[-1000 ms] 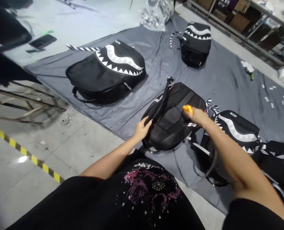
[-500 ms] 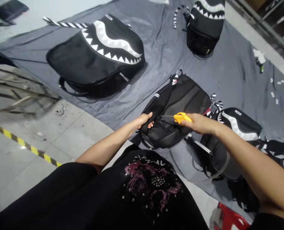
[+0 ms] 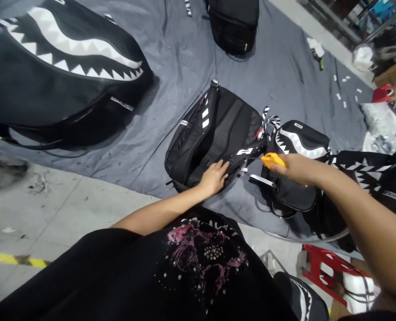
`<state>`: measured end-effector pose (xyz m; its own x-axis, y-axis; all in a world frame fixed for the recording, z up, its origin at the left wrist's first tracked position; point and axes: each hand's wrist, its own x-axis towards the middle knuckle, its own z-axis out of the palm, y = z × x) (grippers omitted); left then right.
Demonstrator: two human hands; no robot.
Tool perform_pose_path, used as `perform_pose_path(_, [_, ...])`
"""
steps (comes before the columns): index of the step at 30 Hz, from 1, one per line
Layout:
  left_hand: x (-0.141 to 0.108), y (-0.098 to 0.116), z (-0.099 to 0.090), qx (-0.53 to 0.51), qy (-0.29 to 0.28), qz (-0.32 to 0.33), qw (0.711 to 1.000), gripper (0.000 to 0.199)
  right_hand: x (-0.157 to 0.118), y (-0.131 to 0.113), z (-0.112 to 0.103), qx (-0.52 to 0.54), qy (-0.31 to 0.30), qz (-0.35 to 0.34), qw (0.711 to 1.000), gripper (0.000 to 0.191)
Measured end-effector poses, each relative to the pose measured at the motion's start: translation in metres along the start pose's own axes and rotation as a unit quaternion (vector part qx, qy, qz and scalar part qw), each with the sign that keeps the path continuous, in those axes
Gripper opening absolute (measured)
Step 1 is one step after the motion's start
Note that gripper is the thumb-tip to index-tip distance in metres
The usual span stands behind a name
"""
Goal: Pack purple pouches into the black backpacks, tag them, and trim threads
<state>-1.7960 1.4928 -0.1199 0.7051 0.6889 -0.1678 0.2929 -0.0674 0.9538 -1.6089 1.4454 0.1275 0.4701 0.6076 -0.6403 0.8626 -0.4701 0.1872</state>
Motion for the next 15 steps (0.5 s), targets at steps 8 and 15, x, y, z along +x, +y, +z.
perform_pose_path(8, [0.007, -0.02, -0.016, -0.266, 0.018, -0.155, 0.951, 0.045, 0.013, 0.022, 0.021, 0.009, 0.169, 0.044, 0.985, 0.045])
perform_pose_path(15, [-0.02, 0.006, -0.005, 0.048, 0.15, 0.182, 0.971, 0.061, -0.002, 0.011, 0.057, -0.084, 0.19, 0.035, 0.977, 0.054])
